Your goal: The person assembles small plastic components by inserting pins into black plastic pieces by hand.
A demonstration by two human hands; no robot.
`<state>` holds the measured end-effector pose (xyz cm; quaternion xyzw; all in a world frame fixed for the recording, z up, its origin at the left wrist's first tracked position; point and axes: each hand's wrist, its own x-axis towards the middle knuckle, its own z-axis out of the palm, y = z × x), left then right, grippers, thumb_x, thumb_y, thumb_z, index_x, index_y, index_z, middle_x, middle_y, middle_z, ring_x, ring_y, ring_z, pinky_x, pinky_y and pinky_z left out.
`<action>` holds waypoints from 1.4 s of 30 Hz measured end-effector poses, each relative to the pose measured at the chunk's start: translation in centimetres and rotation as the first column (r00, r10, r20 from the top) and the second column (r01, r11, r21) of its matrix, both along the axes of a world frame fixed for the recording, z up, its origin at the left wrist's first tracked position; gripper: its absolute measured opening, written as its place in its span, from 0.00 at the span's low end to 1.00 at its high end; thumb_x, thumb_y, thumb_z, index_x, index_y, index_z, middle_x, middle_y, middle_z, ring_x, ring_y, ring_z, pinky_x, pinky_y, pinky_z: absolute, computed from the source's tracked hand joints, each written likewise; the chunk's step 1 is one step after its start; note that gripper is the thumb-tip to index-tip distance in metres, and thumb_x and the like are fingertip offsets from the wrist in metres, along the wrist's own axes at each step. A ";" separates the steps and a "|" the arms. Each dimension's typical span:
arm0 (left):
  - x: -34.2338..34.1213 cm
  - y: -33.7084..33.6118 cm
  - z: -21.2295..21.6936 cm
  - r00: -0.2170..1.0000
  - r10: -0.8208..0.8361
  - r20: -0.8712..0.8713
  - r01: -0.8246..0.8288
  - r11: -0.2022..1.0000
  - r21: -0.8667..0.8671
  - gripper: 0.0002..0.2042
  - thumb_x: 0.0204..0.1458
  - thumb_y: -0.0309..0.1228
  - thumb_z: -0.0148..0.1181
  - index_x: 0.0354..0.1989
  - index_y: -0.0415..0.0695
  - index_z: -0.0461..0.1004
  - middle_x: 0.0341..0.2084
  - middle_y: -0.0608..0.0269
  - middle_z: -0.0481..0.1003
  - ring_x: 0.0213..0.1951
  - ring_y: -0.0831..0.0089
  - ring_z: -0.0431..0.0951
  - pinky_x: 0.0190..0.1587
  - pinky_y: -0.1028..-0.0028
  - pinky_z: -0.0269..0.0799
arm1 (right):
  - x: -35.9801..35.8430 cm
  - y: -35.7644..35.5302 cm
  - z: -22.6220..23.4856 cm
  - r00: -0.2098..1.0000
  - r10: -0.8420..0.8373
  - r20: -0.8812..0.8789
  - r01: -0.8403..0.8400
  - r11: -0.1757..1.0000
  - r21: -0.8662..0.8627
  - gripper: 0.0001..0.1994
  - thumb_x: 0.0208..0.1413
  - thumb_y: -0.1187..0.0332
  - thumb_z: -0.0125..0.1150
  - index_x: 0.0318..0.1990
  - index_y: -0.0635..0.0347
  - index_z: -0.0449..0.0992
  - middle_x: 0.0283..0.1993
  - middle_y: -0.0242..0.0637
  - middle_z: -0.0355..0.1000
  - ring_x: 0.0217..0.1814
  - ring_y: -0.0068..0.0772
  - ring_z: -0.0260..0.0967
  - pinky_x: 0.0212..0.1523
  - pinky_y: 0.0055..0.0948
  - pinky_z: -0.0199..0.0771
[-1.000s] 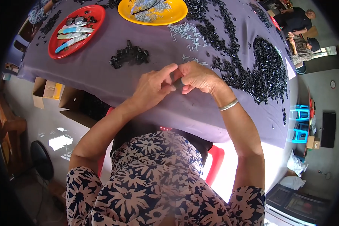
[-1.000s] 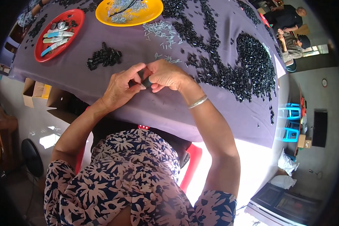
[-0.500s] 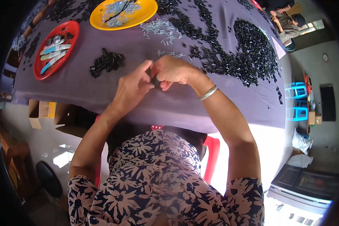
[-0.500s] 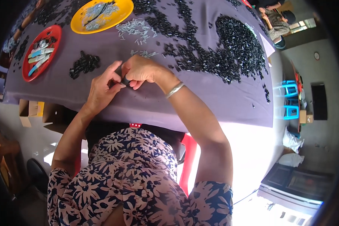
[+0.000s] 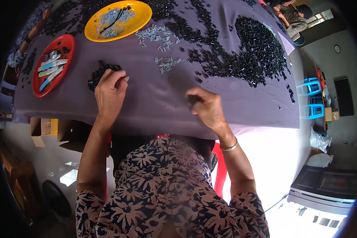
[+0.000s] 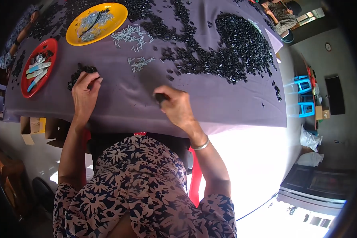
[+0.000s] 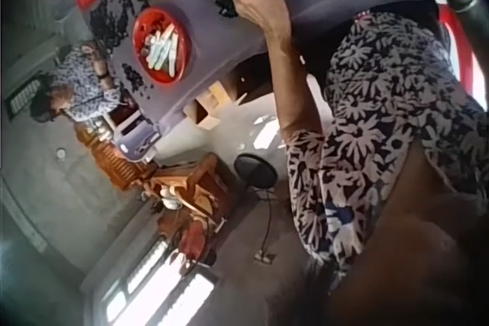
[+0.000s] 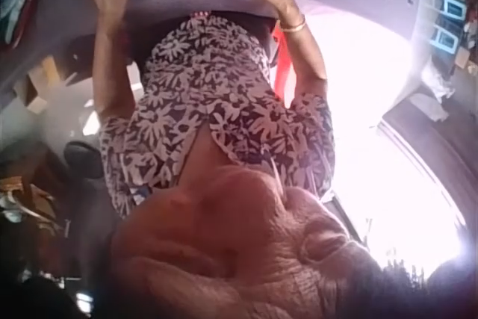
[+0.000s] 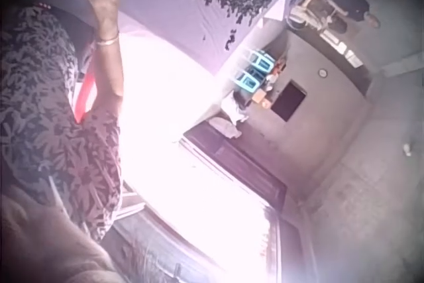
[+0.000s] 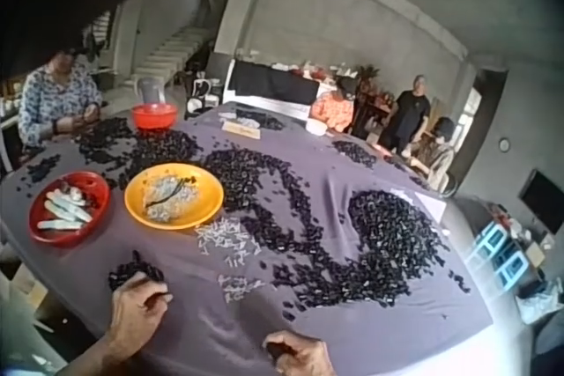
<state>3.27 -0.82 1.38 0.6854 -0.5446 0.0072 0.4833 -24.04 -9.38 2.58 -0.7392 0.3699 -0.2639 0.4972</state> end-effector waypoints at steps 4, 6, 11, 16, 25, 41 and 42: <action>1.3 -0.2 -0.1 0.986 0.138 0.097 -0.134 0.990 -0.039 0.07 0.47 0.24 0.64 0.36 0.40 0.76 0.29 0.55 0.73 0.29 0.58 0.76 0.33 0.65 0.71 | -2.0 -0.7 0.9 0.976 -0.198 0.091 0.190 0.978 0.090 0.14 0.50 0.85 0.46 0.39 0.63 0.76 0.30 0.31 0.72 0.25 0.16 0.67 0.22 0.18 0.70; 1.2 -0.6 0.1 0.986 0.154 0.059 -0.151 0.987 -0.056 0.08 0.48 0.23 0.63 0.37 0.39 0.76 0.30 0.54 0.72 0.29 0.57 0.76 0.33 0.65 0.71 | -2.6 -1.7 0.8 0.940 -0.309 0.142 0.278 0.939 0.202 0.13 0.51 0.84 0.43 0.39 0.64 0.75 0.30 0.33 0.72 0.23 0.16 0.66 0.21 0.17 0.70; -1.7 0.4 0.3 0.997 -0.081 -0.011 0.079 0.992 -0.095 0.10 0.47 0.20 0.63 0.39 0.38 0.75 0.29 0.52 0.71 0.26 0.58 0.74 0.29 0.67 0.70 | -3.4 -1.3 -0.4 0.863 -0.377 0.337 0.290 0.915 0.281 0.08 0.63 0.73 0.48 0.39 0.68 0.73 0.25 0.33 0.70 0.18 0.16 0.63 0.18 0.18 0.67; -3.0 1.2 -0.3 0.964 -0.254 -0.076 0.252 0.967 -0.042 0.10 0.44 0.19 0.65 0.36 0.39 0.75 0.22 0.59 0.69 0.23 0.69 0.70 0.26 0.73 0.65 | -4.2 -0.8 -0.9 0.806 -0.345 0.481 0.156 0.907 0.390 0.09 0.64 0.67 0.53 0.40 0.65 0.71 0.19 0.31 0.65 0.10 0.16 0.55 0.08 0.16 0.55; -2.8 0.1 0.0 0.926 -0.310 -0.217 0.313 0.950 -0.019 0.11 0.41 0.17 0.65 0.34 0.39 0.75 0.21 0.63 0.67 0.23 0.73 0.67 0.26 0.74 0.63 | -3.6 -0.6 1.3 0.758 -0.269 0.594 -0.024 0.899 0.437 0.05 0.62 0.73 0.55 0.43 0.62 0.71 0.18 0.27 0.62 0.11 0.14 0.51 0.09 0.16 0.53; -2.7 0.3 0.3 0.935 -0.299 -0.193 0.303 0.953 -0.009 0.11 0.40 0.17 0.65 0.34 0.39 0.75 0.22 0.62 0.67 0.23 0.71 0.69 0.26 0.73 0.65 | -13.0 1.7 18.4 -0.196 0.574 0.795 -0.376 0.705 -0.602 0.23 0.62 0.67 0.54 0.63 0.63 0.62 0.12 0.30 0.59 0.06 0.18 0.52 0.04 0.23 0.55; -2.9 0.5 0.3 0.932 -0.297 -0.209 0.307 0.952 0.017 0.11 0.40 0.17 0.65 0.34 0.39 0.75 0.22 0.62 0.67 0.23 0.71 0.69 0.26 0.73 0.65 | -12.3 2.5 18.6 -0.284 0.594 0.753 -0.334 0.675 -0.658 0.24 0.61 0.66 0.55 0.64 0.63 0.63 0.11 0.32 0.59 0.06 0.18 0.52 0.04 0.23 0.56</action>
